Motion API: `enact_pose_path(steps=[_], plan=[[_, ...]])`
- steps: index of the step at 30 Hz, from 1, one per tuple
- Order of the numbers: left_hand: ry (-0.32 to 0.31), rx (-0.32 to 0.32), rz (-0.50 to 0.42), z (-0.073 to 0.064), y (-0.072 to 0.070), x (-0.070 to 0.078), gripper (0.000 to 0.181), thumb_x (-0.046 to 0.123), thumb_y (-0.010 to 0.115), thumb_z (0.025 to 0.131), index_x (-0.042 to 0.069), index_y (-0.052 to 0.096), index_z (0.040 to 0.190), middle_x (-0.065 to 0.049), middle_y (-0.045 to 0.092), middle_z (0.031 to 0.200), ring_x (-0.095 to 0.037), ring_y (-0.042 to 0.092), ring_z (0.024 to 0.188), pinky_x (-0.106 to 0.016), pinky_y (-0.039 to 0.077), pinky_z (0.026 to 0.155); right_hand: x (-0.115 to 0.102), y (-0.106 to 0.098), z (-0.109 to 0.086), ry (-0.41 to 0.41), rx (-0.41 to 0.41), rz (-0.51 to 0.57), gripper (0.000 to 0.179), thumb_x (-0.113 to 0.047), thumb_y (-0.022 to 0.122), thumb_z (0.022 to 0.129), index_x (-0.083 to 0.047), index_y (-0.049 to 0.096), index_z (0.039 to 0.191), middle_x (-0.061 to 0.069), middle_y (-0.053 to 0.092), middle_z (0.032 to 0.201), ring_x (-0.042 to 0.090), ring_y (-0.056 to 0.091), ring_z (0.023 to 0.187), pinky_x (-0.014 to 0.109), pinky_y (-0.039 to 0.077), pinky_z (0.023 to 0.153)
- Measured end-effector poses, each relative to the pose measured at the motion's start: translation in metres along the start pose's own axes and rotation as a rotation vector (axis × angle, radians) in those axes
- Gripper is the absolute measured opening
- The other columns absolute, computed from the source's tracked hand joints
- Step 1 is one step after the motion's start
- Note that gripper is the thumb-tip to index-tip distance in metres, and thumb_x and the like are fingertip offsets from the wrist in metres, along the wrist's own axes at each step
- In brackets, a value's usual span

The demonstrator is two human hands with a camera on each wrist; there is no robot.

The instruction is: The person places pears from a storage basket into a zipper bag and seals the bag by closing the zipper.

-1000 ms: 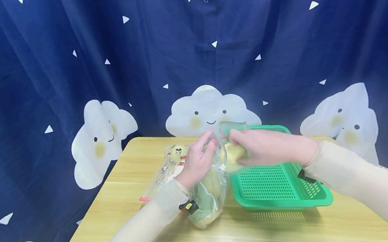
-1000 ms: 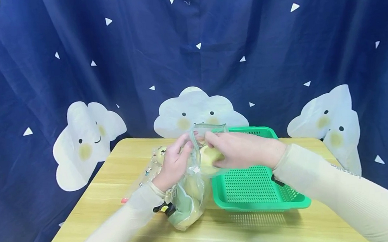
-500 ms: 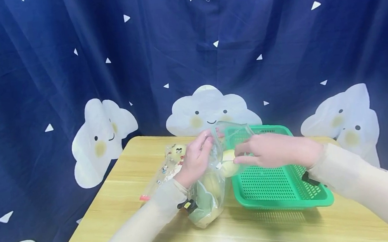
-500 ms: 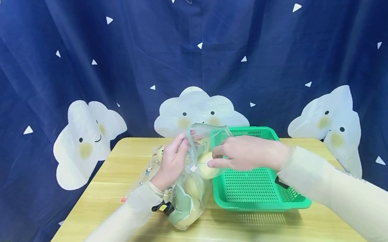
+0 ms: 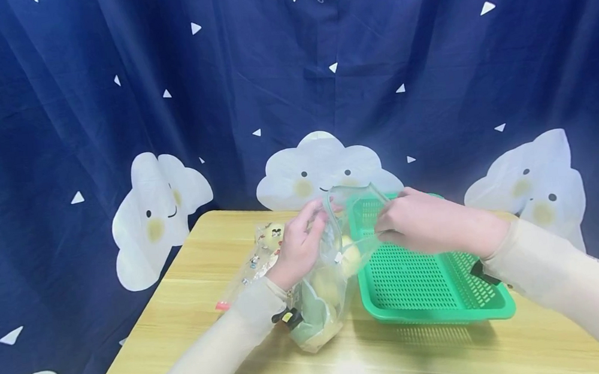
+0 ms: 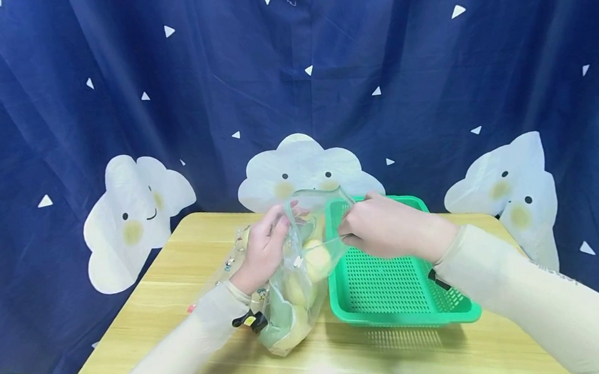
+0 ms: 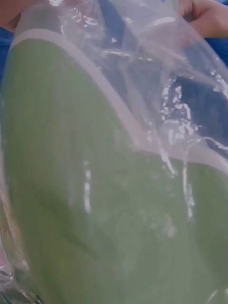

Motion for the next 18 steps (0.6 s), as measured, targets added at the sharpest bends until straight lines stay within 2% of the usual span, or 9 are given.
enact_pose_path(steps=[6, 12, 15, 18], plan=[[-0.013, -0.007, 0.024, -0.003, 0.0, -0.003, 0.034, 0.016, 0.049, 0.105, 0.012, 0.056, 0.139, -0.007, 0.071, 0.125, -0.021, 0.065, 0.118, -0.039, 0.05, 0.103, 0.001, -0.004, 0.0, -0.021, 0.036, -0.036, 0.033, -0.016, 0.071, 0.09, -0.029, 0.051, 0.066, -0.021, 0.043, 0.064, 0.001, 0.047, 0.066, 0.031, 0.037, 0.068], [-0.026, -0.029, 0.031, -0.005, 0.0, -0.002, 0.038, 0.018, 0.05, 0.105, 0.014, 0.053, 0.142, -0.006, 0.065, 0.135, -0.021, 0.064, 0.12, -0.041, 0.048, 0.106, 0.0, -0.005, 0.0, -0.021, 0.042, -0.041, 0.029, -0.014, 0.071, 0.088, -0.029, 0.056, 0.07, -0.021, 0.048, 0.067, 0.002, 0.052, 0.068, 0.032, 0.04, 0.07], [-0.041, -0.033, 0.042, -0.004, -0.001, -0.001, 0.037, 0.019, 0.049, 0.106, 0.013, 0.053, 0.142, -0.008, 0.066, 0.134, -0.021, 0.063, 0.12, -0.042, 0.048, 0.106, -0.002, -0.009, 0.0, -0.033, 0.054, -0.057, 0.026, -0.014, 0.071, 0.088, -0.028, 0.058, 0.071, -0.021, 0.051, 0.068, 0.003, 0.055, 0.069, 0.032, 0.042, 0.071], [-0.065, -0.033, 0.051, -0.003, -0.002, 0.0, 0.038, 0.021, 0.047, 0.106, 0.012, 0.053, 0.142, -0.009, 0.068, 0.128, -0.021, 0.064, 0.117, -0.042, 0.049, 0.104, -0.004, -0.014, 0.002, -0.052, 0.077, -0.067, 0.027, -0.014, 0.07, 0.088, -0.027, 0.056, 0.069, -0.019, 0.047, 0.066, 0.004, 0.051, 0.067, 0.032, 0.042, 0.071]])
Point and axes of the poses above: each hand's wrist, its own z-axis towards the middle knuckle, its own y-axis out of the palm, x = y × z, the point moved 4 cm from there along z, towards the middle knuckle
